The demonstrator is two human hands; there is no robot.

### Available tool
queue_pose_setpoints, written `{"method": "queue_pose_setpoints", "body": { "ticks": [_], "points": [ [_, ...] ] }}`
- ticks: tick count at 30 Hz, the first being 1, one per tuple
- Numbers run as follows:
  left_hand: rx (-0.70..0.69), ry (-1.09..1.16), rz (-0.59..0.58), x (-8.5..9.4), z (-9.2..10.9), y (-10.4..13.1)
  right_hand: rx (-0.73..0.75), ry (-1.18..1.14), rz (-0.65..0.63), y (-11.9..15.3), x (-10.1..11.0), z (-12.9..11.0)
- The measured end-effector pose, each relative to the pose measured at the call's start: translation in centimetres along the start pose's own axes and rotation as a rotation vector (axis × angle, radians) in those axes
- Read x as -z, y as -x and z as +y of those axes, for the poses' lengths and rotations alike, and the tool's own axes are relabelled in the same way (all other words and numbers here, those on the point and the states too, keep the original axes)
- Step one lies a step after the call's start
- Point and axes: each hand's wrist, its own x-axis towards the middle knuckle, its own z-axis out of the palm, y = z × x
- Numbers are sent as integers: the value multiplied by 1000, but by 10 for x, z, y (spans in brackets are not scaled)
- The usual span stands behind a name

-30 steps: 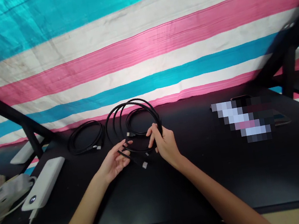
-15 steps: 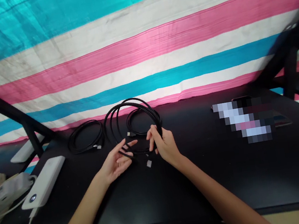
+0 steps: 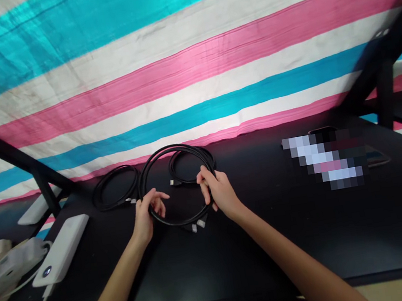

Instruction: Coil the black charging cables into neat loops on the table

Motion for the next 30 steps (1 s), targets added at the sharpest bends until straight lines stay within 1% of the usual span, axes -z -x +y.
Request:
{"method": "queue_pose_setpoints", "body": {
  "ticks": [2,4,8,11,18,21,24,26,30],
  "points": [
    [-31,36,85,3,1,-2,-51,-3,-43,0,0,0],
    [-25,51,118,5,2,-5,-88,14,-79,1,0,1],
    [21,76,116,5,5,-7,-136,105,-153,1,0,2],
    [48,76,111,5,7,-6,-146,171,-179,1,0,2],
    [-28,-64,149,7,7,-6,-128,303,-188,2,0,4],
    [-48,-120,152,8,5,-7,-118,344,-170,1,0,4],
    [-24,-113,125,8,4,-7,-115,391,-137,0,0,4],
    [11,-40,91,8,5,-6,-92,443,-102,1,1,4],
    [120,172,1,7,9,-5,62,602,46,2,1,7]
  ]
}}
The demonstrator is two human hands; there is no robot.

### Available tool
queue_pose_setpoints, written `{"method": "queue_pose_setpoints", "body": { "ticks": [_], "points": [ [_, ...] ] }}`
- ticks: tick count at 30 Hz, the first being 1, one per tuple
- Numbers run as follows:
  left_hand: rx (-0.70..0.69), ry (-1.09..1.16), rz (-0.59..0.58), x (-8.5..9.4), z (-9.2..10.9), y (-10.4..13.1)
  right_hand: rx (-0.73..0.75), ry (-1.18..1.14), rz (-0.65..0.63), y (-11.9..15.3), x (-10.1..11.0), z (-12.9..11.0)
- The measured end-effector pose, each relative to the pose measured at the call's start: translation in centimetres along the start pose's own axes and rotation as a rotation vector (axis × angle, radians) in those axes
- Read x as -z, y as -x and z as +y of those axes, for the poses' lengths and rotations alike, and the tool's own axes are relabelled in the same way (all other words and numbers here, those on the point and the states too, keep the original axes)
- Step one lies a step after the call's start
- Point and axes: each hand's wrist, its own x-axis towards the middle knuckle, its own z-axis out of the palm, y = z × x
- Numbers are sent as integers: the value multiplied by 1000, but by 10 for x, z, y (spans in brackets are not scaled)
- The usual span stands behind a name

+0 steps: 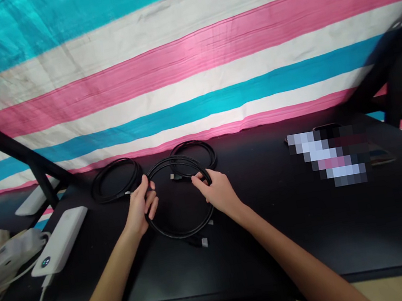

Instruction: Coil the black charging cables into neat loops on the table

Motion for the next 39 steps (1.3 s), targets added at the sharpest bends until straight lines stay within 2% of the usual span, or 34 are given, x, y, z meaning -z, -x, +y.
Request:
{"method": "queue_pose_setpoints", "body": {
  "ticks": [2,4,8,12,14,18,20,28,35,39],
  "points": [
    [88,90,-55,1,2,0,23,82,65,1,0,1],
    [187,160,-107,3,4,-1,17,99,68,0,-1,3],
    [361,204,-189,7,7,-4,-14,-66,15,-1,-2,5],
    [385,194,-205,6,6,-4,6,-103,2,1,-1,4],
    [326,134,-179,4,2,-3,32,-65,19,2,1,2],
    [29,-237,-35,0,-9,-1,64,-22,56,4,2,-2],
    [-60,-373,-8,-1,-13,-1,80,-7,69,4,3,-2],
    [-151,-507,-27,-2,-14,0,108,75,53,3,1,1],
    [-190,-630,-26,-1,-20,1,283,275,29,0,-3,11],
    [-263,-700,9,1,-22,-1,318,333,12,-1,-3,15]
  ]
}}
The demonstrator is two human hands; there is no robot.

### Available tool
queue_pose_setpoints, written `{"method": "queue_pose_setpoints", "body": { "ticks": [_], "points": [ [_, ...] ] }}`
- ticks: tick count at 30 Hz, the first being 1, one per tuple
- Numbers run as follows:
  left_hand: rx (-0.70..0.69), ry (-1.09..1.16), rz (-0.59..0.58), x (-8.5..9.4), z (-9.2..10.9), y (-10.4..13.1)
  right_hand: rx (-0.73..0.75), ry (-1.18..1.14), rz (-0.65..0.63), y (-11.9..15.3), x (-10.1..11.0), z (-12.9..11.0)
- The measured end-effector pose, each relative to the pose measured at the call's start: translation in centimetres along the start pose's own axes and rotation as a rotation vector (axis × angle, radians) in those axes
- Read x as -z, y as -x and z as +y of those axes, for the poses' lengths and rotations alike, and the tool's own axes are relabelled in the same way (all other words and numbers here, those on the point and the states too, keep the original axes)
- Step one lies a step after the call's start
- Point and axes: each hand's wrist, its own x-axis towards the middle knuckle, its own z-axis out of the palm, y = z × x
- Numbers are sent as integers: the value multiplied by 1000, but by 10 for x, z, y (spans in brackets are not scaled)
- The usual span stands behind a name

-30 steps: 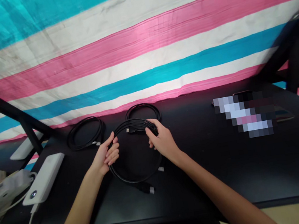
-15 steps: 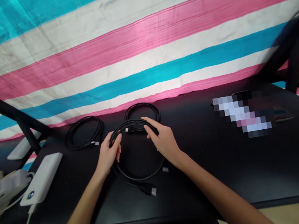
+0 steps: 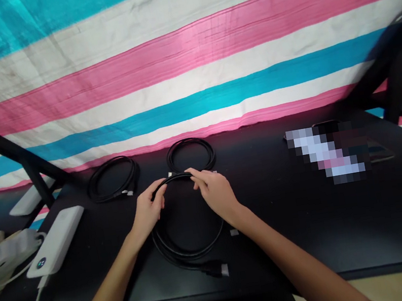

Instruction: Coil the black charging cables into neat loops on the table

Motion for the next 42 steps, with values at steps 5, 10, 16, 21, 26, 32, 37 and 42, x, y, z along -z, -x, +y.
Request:
{"method": "queue_pose_setpoints", "body": {
  "ticks": [5,10,16,21,26,32,37,42],
  "points": [
    [-86,-51,9,3,1,-1,18,14,5,-1,1,-1],
    [-204,-24,-27,4,4,0,-7,-69,48,-1,3,-5],
    [-257,-25,-40,4,6,2,38,-96,66,0,3,-6],
    [-206,79,102,1,12,1,-76,-280,-2,-2,8,-14],
    [61,198,75,-3,10,1,-107,-442,11,-5,12,-17],
    [271,455,-144,-5,13,4,-181,-595,134,-5,10,-12],
    [233,541,-284,-9,20,8,-239,-832,402,-12,15,-6],
    [153,343,-366,-18,21,14,-347,-1045,518,-16,23,-9]
  ]
}}
